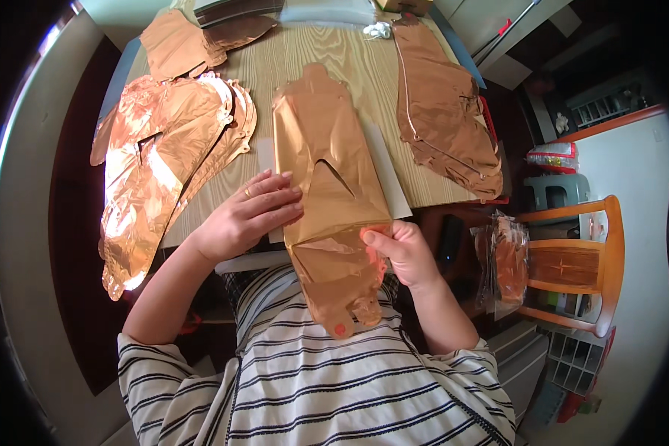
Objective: Packaging and folding metallic foil balloons into plastic sleeves with card backings.
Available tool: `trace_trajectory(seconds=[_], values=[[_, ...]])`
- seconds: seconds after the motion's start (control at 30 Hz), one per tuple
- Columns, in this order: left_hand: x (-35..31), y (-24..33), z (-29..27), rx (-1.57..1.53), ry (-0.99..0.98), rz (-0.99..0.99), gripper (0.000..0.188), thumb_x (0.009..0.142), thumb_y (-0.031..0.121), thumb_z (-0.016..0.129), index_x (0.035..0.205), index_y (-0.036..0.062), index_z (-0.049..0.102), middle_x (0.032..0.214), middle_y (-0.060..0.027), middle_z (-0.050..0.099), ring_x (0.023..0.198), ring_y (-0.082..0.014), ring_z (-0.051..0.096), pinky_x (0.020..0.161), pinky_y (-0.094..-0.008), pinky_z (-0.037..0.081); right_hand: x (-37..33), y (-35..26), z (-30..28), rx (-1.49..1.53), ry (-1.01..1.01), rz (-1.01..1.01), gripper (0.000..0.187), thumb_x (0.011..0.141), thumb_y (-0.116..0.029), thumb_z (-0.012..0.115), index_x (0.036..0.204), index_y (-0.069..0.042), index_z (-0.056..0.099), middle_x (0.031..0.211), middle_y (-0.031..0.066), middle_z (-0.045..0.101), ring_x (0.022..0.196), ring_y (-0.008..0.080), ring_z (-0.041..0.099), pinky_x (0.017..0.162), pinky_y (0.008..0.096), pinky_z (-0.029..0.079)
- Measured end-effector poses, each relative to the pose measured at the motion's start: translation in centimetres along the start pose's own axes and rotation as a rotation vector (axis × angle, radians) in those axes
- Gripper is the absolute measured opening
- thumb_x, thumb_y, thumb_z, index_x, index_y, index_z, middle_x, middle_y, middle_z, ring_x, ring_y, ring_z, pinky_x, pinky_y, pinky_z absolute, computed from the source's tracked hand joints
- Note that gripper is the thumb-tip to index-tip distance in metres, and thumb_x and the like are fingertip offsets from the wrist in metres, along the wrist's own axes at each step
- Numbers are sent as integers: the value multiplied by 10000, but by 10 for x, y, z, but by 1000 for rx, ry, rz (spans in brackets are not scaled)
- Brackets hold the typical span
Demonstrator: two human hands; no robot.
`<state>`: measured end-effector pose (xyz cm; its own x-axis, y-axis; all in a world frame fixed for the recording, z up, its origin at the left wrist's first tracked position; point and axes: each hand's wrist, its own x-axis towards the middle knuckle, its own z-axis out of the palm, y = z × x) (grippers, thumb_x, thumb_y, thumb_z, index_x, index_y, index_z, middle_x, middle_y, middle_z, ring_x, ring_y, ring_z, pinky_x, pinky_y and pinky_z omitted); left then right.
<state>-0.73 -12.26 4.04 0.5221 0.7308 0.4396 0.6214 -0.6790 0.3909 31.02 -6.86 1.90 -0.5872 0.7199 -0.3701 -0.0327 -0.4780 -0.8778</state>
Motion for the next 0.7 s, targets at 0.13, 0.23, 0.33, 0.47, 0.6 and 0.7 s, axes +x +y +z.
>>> trace_trajectory(seconds=[0.13, 0.23, 0.33, 0.47, 0.6, 0.7], values=[[-10, 2, -3, 178, -211, -184, 554, 769, 10, 623, 1311, 118, 647, 1469, -167, 522, 1481, -382, 353, 1216, -573, 271, 13, 32, -9, -43, -31, 39, 138, 973, -161, 706, 973, -27, 739, 727, 27, 702, 579, 70, 625, 530, 216, 486], [-8, 26, -19, 116, -176, -324, 643, 708, -10, 625, 1340, 108, 629, 1494, -196, 493, 1488, -410, 330, 1222, -592, 244, 17, 36, -8, -67, 40, 19, 233, 981, -221, 708, 834, -41, 720, 656, 3, 664, 529, 39, 565, 485, 195, 429], [-16, 43, -1, 106, -28, -301, 507, 800, 60, 673, 1305, 91, 648, 1421, -172, 558, 1380, -416, 470, 1163, -576, 349, 19, 32, -4, -104, 52, -6, 245, 985, -211, 699, 813, -38, 707, 649, 19, 666, 499, 50, 563, 448, 200, 421], [-15, 38, 37, 216, 104, -223, 410, 830, 181, 779, 1216, 75, 690, 1305, -135, 637, 1250, -359, 598, 1090, -513, 451, 19, 14, -3, -186, 45, 5, 250, 987, -205, 696, 818, -21, 707, 661, 1, 671, 538, 46, 582, 479, 223, 446], [-16, 32, 49, 233, 180, -200, 391, 801, 203, 814, 1154, 69, 714, 1262, -118, 666, 1230, -313, 624, 1080, -483, 466, 18, 19, -13, -698, 266, -304, 239, 924, -226, 757, 843, -9, 699, 668, 26, 678, 545, 160, 615, 539, 309, 488], [-20, 34, 48, 220, 193, -217, 369, 801, 205, 812, 1134, 75, 723, 1256, -115, 672, 1234, -307, 626, 1090, -494, 454, 1, 0, -10, -1354, 560, -650, 249, 832, -252, 821, 880, -43, 695, 782, 82, 697, 686, 313, 657, 688, 397, 528]])
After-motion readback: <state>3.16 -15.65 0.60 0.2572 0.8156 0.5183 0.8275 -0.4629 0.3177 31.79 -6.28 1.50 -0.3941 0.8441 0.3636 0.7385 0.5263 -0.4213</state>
